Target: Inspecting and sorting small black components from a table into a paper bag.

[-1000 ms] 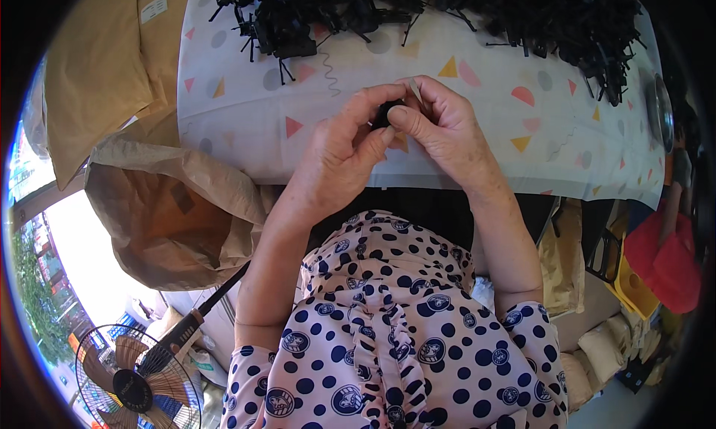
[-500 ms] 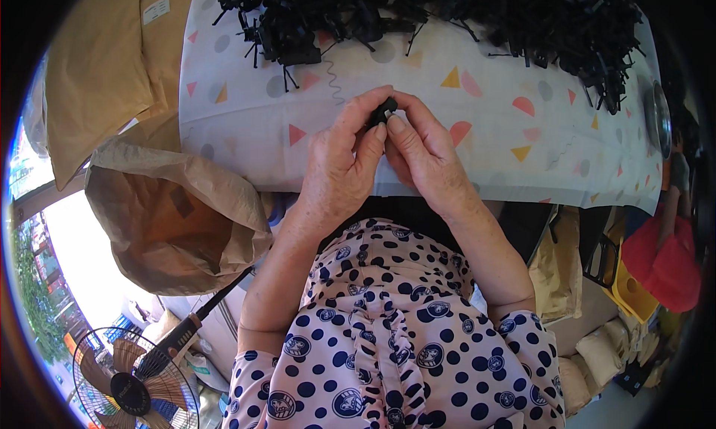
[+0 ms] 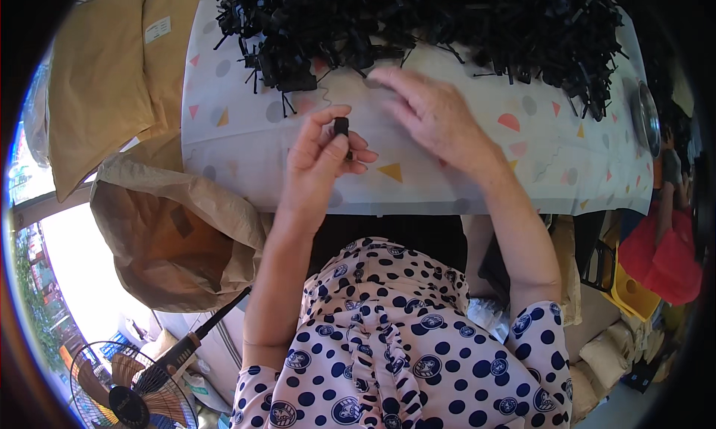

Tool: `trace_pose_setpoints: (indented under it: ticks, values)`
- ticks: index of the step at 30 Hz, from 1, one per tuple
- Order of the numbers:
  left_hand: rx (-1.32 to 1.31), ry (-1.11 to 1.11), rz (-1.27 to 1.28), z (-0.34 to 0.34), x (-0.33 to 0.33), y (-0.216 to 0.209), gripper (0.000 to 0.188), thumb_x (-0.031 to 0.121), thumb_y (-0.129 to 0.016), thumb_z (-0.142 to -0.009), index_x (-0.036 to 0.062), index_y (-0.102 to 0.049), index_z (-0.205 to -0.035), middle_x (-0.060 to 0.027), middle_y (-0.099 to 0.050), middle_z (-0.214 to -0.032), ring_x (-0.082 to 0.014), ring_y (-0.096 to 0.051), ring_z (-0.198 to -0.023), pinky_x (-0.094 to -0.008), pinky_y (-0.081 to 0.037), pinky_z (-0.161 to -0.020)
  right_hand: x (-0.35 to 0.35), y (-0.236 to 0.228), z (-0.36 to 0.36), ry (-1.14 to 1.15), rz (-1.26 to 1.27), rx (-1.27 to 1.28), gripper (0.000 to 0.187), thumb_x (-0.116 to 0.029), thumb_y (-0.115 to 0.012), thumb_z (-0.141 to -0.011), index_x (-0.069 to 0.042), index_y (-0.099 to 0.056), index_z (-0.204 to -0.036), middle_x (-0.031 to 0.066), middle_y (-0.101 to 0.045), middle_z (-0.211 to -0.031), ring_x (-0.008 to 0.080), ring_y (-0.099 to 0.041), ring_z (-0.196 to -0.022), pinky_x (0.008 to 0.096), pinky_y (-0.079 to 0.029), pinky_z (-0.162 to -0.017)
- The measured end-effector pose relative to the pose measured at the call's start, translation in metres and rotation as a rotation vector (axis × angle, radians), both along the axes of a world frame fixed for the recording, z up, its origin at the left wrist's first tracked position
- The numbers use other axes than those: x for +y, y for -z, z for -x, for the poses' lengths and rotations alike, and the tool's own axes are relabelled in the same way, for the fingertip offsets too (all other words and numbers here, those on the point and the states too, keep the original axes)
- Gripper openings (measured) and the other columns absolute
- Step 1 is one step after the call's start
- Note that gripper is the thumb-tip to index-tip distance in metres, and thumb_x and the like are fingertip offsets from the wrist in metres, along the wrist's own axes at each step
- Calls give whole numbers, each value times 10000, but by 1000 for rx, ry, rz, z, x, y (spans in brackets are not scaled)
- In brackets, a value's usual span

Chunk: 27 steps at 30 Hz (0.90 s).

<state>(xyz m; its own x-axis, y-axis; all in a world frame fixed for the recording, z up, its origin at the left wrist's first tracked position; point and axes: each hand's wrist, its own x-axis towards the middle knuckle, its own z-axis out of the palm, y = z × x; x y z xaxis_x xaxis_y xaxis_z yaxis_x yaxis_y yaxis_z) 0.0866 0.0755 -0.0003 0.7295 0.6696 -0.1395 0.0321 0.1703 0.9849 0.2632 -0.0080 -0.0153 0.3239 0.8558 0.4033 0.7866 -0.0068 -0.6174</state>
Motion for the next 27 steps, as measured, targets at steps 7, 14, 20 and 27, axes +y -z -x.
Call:
trace_pose_setpoints:
  ticks: [7, 14, 20, 27]
  values:
    - [-118, 4, 680, 16, 9, 15, 179, 271, -513, -974, 93, -524, -959, -52, -559, -731, -152, -554, -602, -248, -414, -523, 6, -1, -38, -82, 303, -453, 185, -82, -571, -856, -116, -602, -1035, 78, -591, -893, 286, -606, -729, 355, -511, -651]
    - [52, 50, 90, -25, -4, -2, 327, 89, -541, -921, 35, -449, -1230, -77, -570, -885, -126, -540, -624, -235, -409, -533, -15, -4, -17, -20, -165, 431, 86, -71, -584, -905, -63, -597, -990, -41, -567, -818, 74, -503, -603, 220, -414, -533]
    - [74, 201, -170, -44, -3, -9, 574, 24, -642, -798, 25, -397, -1316, -97, -590, -980, -128, -560, -666, -279, -486, -616, -33, -19, 11, -143, 23, 1133, 88, -148, -583, -936, -65, -574, -965, -64, -488, -723, 2, -419, -547, 150, -321, -459]
    - [196, 280, -362, -37, -15, -9, 487, -35, -597, -841, 48, -445, -1296, -44, -597, -851, -96, -577, -720, -240, -488, -669, -37, -12, 20, -79, 30, 1302, 119, -164, -593, -934, -78, -523, -890, -64, -473, -698, 7, -409, -534, 162, -308, -440]
